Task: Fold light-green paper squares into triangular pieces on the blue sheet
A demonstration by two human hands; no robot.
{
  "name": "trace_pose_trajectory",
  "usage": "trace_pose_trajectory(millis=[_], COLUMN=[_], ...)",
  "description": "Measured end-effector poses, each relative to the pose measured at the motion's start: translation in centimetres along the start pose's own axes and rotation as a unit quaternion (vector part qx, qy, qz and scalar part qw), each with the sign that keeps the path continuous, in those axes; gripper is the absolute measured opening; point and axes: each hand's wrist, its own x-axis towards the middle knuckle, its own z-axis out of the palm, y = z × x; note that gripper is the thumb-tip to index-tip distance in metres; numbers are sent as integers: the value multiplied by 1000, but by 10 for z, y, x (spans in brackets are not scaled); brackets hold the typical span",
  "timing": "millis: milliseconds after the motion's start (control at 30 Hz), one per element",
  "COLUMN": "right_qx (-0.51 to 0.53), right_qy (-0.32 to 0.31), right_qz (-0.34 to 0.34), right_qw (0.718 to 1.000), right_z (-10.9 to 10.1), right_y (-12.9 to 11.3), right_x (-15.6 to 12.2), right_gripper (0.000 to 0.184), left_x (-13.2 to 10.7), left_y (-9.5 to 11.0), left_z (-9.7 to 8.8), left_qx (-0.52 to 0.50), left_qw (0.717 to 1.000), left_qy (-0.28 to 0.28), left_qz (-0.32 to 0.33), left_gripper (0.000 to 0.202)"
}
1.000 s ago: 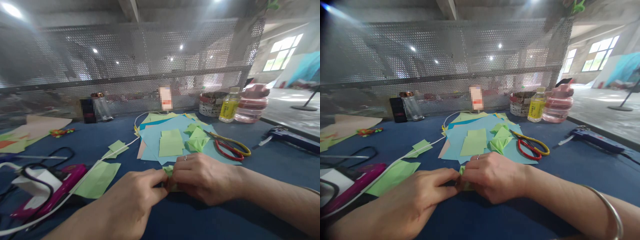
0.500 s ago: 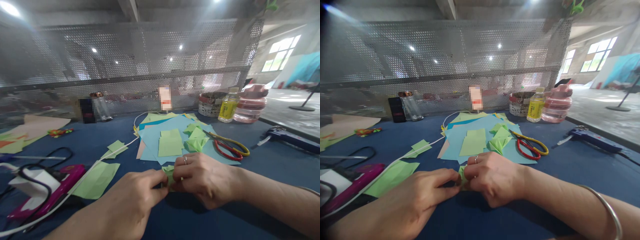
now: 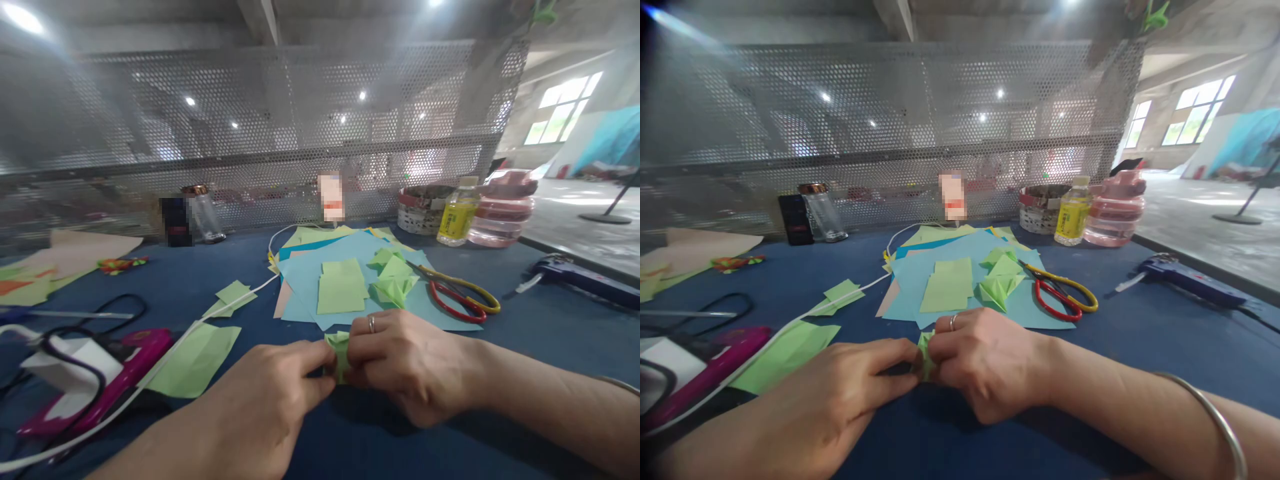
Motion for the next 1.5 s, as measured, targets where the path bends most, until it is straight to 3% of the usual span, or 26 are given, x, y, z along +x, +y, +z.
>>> trace_pose_trajectory(millis=[267, 400, 567, 700, 800, 967, 1333, 1500], right_qx=[-18, -19, 45, 60, 74, 74, 76, 95], right_qy=[1, 37, 81, 42, 24, 22, 18, 59], right_qz=[19, 19, 120, 212, 242, 248, 257, 247], right_qw=[1000, 999, 988, 974, 967, 966, 963, 963], right_z=[2, -1, -9, -8, -6, -2, 0, 1], right_y=[-1, 2, 9, 13, 13, 10, 5, 3], right_x=[0, -1, -2, -3, -1, 1, 1, 2], right_gripper=[18, 20, 37, 23, 21, 23, 6, 10], left_x=[-1, -2, -3, 0, 3, 8, 14, 14], left_y=[-2, -2, 1, 1, -2, -5, 4, 5], left_z=[0, -1, -2, 2, 4, 4, -1, -2], left_qx=[-8, -15, -12, -17, -30, -35, -78, -89], left_qw=[1000, 1000, 1000, 998, 991, 984, 981, 978], left_qy=[-3, 1, 9, 61, 124, 156, 120, 131], left_qz=[-7, -8, -8, -13, -35, -72, -132, -138], left_gripper=[39, 42, 42, 40, 40, 34, 20, 14])
